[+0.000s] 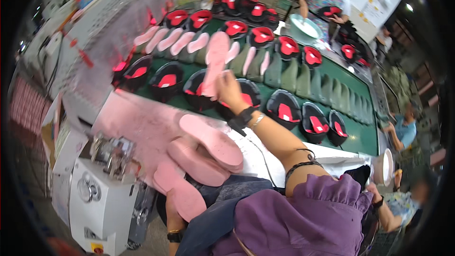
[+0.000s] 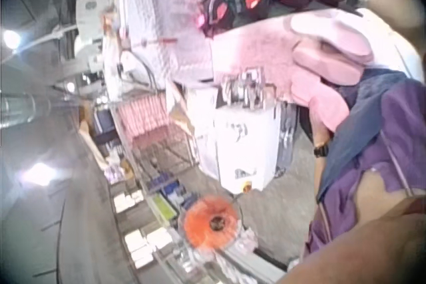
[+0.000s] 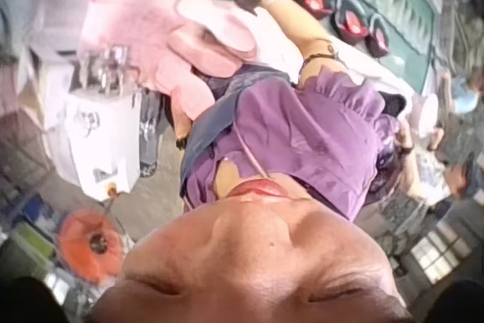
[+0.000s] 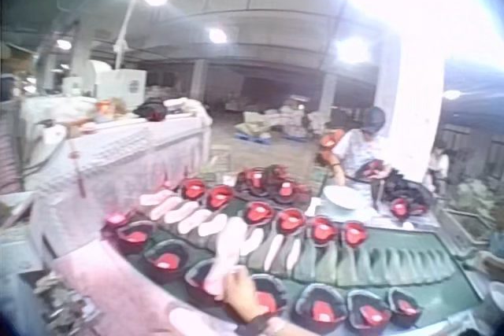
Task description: The recorder is seen applying adhesive to pink shoe insoles using a specialized roller machine and then placing them on a conveyor belt for further processing.
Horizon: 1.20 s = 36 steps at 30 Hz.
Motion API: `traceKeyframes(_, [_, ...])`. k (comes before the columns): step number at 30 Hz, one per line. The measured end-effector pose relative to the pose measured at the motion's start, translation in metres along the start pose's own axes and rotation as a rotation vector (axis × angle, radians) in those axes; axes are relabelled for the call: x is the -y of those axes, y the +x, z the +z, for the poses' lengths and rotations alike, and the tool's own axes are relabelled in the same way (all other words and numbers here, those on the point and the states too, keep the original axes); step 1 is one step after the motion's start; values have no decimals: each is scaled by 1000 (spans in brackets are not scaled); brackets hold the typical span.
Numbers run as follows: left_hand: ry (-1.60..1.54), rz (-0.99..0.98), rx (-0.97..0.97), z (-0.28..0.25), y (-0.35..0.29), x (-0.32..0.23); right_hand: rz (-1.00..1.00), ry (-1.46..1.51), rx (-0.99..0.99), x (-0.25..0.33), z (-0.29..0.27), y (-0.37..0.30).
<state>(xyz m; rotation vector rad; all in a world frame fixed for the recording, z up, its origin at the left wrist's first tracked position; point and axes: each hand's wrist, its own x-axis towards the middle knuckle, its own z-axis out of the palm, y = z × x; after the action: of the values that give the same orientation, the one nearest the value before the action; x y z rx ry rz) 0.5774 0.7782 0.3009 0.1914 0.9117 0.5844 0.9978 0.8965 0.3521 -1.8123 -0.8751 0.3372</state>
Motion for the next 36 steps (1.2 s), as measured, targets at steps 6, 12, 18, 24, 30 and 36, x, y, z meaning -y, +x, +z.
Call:
traceKeyframes(6, [6,-47,-1,5,12,1,425,-292,-238,-107,-207,30])
traceKeyframes(12, [21,-107,43,28,20,1,492,-329,-317,-194,-304,54])
traceKeyframes(18, [20,4,-30,8,-13,2,-80,-226,-230,-100,-101,23])
traceKeyframes(24, [203,109,20,39,-10,-13,-324,-117,689,66,3,-149])
traceKeyframes(30, [92,103,-26,14,-2,-11,279,233,959,73,69,-186])
traceKeyframes(36, [-60,15,73,8,-22,-7,74,140,813,58,161,-160])
